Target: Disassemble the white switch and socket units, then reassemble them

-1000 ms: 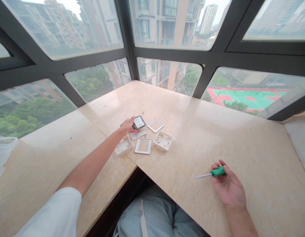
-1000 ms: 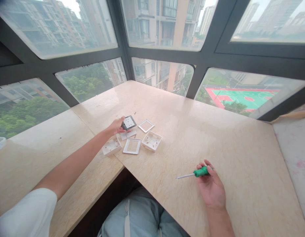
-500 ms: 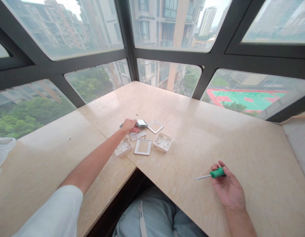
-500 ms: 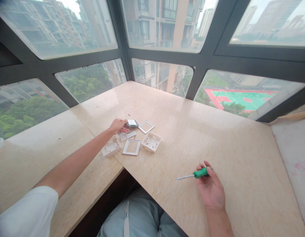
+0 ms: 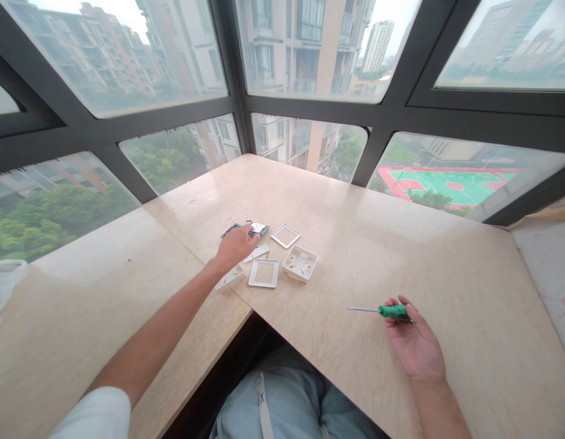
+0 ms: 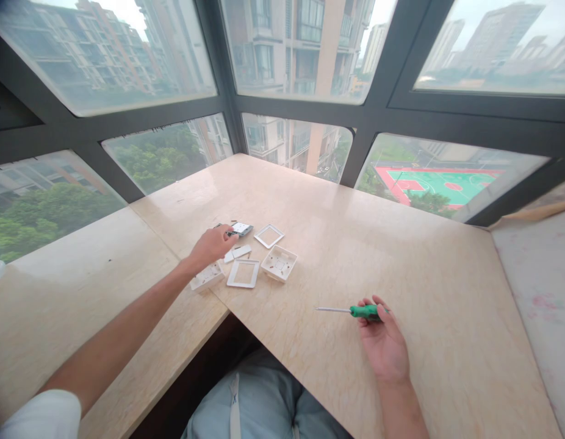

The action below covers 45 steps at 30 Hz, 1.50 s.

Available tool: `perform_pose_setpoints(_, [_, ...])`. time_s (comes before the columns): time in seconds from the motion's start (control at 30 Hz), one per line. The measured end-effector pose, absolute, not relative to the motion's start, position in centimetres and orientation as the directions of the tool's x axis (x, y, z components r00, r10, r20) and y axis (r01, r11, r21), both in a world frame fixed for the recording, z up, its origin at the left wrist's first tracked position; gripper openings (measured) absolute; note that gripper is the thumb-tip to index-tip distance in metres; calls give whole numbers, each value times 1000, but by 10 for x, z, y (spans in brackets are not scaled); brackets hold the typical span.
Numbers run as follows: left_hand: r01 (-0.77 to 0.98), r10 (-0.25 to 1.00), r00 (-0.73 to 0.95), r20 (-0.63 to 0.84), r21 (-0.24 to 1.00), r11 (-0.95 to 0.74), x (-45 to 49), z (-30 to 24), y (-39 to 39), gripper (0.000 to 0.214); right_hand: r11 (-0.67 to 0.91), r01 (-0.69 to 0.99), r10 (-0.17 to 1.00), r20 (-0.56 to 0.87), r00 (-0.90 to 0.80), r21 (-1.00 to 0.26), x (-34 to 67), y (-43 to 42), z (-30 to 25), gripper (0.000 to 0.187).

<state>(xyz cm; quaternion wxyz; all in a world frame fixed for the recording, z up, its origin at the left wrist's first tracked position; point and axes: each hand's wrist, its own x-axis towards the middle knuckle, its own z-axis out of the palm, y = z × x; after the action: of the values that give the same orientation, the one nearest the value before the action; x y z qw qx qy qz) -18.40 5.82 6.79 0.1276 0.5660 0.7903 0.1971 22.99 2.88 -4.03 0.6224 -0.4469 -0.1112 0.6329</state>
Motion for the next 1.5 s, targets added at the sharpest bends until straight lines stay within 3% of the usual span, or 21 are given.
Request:
perform_pose_setpoints(0.17, [892, 988, 69, 137, 435, -123, -124, 41, 39, 49, -174, -690, 896, -403, 185, -703, 230, 30, -45, 33])
perform_pose_setpoints(0.23, [851, 893, 377, 244, 291, -438, -103, 22, 37, 52, -169, -693, 903, -392, 176, -700, 230, 30, -46, 29])
perform_pose_setpoints(0.33, [791, 794, 569, 212, 124, -599, -85, -2, 40, 35, -157, -692, 916, -366, 165, -705, 231, 30, -46, 18])
perform_pose_setpoints(0.43, [793, 794, 577, 193, 100, -601, -86, -14, 43, 15, -140, -680, 930, -332, 159, -720, 231, 30, -48, 14])
perform_pose_setpoints(0.67, [812, 806, 554, 211, 77, -578, -115, -22, 35, 24, -70, -576, 964, -205, 172, -814, 207, 27, -51, 27])
perform_pose_setpoints(0.77, [820, 810, 539, 230, 73, -567, -120, -24, 30, 30, 22, -384, 988, -38, 149, -923, 172, 35, -50, 26])
perform_pose_setpoints(0.83, [831, 816, 517, 259, 76, -551, -120, -22, 25, 31, 188, -62, 977, 180, 115, -980, 144, 46, -49, 21])
perform_pose_setpoints(1.0, [831, 812, 411, 415, 197, -521, -110, -13, 2, 24, 337, 118, 941, 331, -69, -934, 81, 88, -50, 13])
perform_pose_setpoints(1.1, [806, 800, 323, 506, 296, -513, -102, -8, -16, 23, 383, 146, 915, 352, -199, -912, 59, 110, -55, 11])
perform_pose_setpoints(1.23, [747, 798, 231, 557, 423, -512, -89, -6, -36, 23, 382, 169, 899, 323, -295, -909, 51, 128, -65, 35])
perform_pose_setpoints(1.37, [673, 806, 202, 557, 519, -527, -72, -8, -49, 23, 345, 181, 912, 284, -295, -921, 64, 128, -70, 54])
perform_pose_setpoints(1.5, [545, 841, 202, 501, 656, -522, -50, -13, -55, 23, 285, 152, 937, 242, -250, -946, 96, 103, -67, 56])
